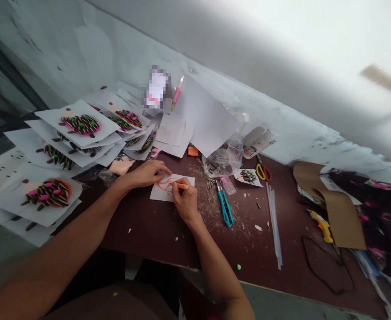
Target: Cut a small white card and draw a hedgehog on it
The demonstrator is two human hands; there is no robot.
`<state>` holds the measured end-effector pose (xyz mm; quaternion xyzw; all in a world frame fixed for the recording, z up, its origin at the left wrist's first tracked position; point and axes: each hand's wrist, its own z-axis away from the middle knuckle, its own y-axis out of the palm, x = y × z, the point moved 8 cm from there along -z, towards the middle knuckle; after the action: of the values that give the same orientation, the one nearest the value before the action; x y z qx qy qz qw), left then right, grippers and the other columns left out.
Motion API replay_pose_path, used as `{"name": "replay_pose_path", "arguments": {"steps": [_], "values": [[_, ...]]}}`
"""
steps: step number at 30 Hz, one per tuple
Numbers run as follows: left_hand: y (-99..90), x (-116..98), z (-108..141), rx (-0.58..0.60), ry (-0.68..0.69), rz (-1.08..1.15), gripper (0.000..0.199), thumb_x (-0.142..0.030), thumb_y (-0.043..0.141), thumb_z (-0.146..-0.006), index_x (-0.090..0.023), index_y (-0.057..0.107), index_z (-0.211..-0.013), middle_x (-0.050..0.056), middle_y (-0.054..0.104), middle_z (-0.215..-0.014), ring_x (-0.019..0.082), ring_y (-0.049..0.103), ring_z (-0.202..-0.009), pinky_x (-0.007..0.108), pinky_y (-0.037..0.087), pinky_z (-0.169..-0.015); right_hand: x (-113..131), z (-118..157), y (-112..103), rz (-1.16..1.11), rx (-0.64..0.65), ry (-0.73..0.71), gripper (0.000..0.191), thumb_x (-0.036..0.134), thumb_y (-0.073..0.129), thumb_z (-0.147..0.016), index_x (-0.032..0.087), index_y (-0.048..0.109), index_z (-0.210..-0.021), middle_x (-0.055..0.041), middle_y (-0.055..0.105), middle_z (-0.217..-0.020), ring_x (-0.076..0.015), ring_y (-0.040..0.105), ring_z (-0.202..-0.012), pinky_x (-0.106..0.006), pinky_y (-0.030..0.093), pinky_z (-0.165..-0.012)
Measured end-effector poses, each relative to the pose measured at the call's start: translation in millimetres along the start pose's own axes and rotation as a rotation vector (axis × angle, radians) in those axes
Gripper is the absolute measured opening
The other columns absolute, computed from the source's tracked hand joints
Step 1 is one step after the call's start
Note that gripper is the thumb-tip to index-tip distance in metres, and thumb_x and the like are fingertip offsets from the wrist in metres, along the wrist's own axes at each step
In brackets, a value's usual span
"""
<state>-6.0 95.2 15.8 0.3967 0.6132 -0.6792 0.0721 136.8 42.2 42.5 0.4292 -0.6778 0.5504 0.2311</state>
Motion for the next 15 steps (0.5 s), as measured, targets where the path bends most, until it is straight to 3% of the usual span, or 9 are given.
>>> {"name": "replay_pose_path", "arguments": {"steps": [15], "values": [[1.2, 0.9, -0.6, 0.014, -0.012, -0.012, 0.032, -0.013, 0.054, -0.084, -0.018, 0.074, -0.108, 0.007, 0.072, -0.104, 0.020, 0.064, -0.098, 0.031, 0.047, -0.092, 1.2, 0.0, 4.0, 0.008, 0.040, -0.019, 0.023, 0.032, 0.053, -0.092, 0.019, 0.064, -0.077, -0.0008, 0.066, -0.066, -0.0130, 0.058, -0.057, -0.024, 0.043, -0.057]]}}
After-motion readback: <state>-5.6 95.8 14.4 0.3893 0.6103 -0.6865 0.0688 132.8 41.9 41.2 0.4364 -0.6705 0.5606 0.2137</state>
